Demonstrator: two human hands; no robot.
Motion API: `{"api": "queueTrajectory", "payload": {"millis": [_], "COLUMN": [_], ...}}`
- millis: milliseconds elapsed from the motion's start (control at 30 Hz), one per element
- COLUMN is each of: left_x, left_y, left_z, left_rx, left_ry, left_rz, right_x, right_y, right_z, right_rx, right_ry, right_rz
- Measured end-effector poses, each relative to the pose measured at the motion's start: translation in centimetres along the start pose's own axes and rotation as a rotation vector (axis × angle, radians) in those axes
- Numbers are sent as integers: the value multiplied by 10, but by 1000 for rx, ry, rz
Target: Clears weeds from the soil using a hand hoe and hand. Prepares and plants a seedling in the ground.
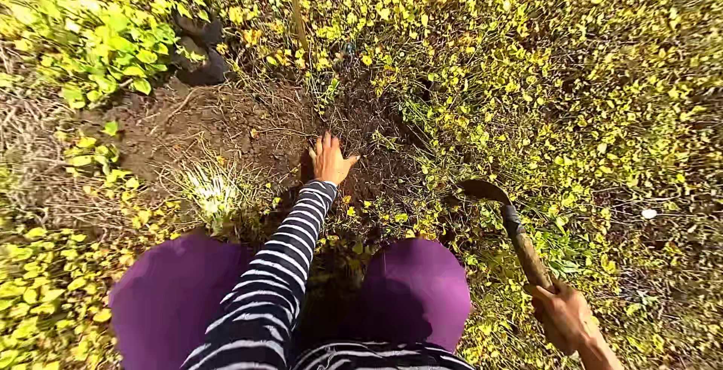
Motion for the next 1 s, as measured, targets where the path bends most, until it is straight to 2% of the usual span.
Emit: {"api": "queueTrajectory", "payload": {"millis": [67,133,233,300,367,433,500,567,600,667,733,800,867,933,1000], "left_x": [23,35,35,33,39,39,17,-29,-53,-87,-78,-49,-47,-65,-82], "left_y": [-44,-84,-134,-150,-153,-147,-141,-138,-136,-117,-85,-71,-92,-128,-144], "left_z": [56,110,150,152,143,129,109,85,75,64,56,46,40,41,45], "left_rx": [-8,19,172,157,56,-49,-194,-350,-370,-329,-295,-245,-100,146,234], "left_ry": [-186,-260,-346,-391,-414,-343,-221,-156,-152,-147,-44,6,-68,-247,-378], "left_rz": [-148,-320,-487,-493,-403,-328,-269,-276,-337,-413,-273,-147,-258,-463,-536], "right_x": [-16,-21,-21,-19,-16,-11,1,22,32,40,24,5,-13,-18,-30], "right_y": [-1,-13,-36,-49,-54,-51,-55,-83,-107,-156,-169,-139,-104,-90,-97], "right_z": [-18,-53,-124,-174,-218,-251,-269,-268,-257,-211,-164,-141,-132,-128,-126], "right_rx": [138,338,628,853,1047,1151,1165,1086,988,632,215,-50,-42,172,420], "right_ry": [39,126,284,395,493,544,537,440,353,188,152,189,212,229,217], "right_rz": [34,65,147,169,145,68,-30,-125,-182,-330,-466,-393,-264,-151,-89]}}
Point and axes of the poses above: each hand's wrist, its own x-axis towards the middle knuckle, its own y-axis out of the back of the hand, z = x × y, the point moved 5 cm from there along x, towards the middle knuckle
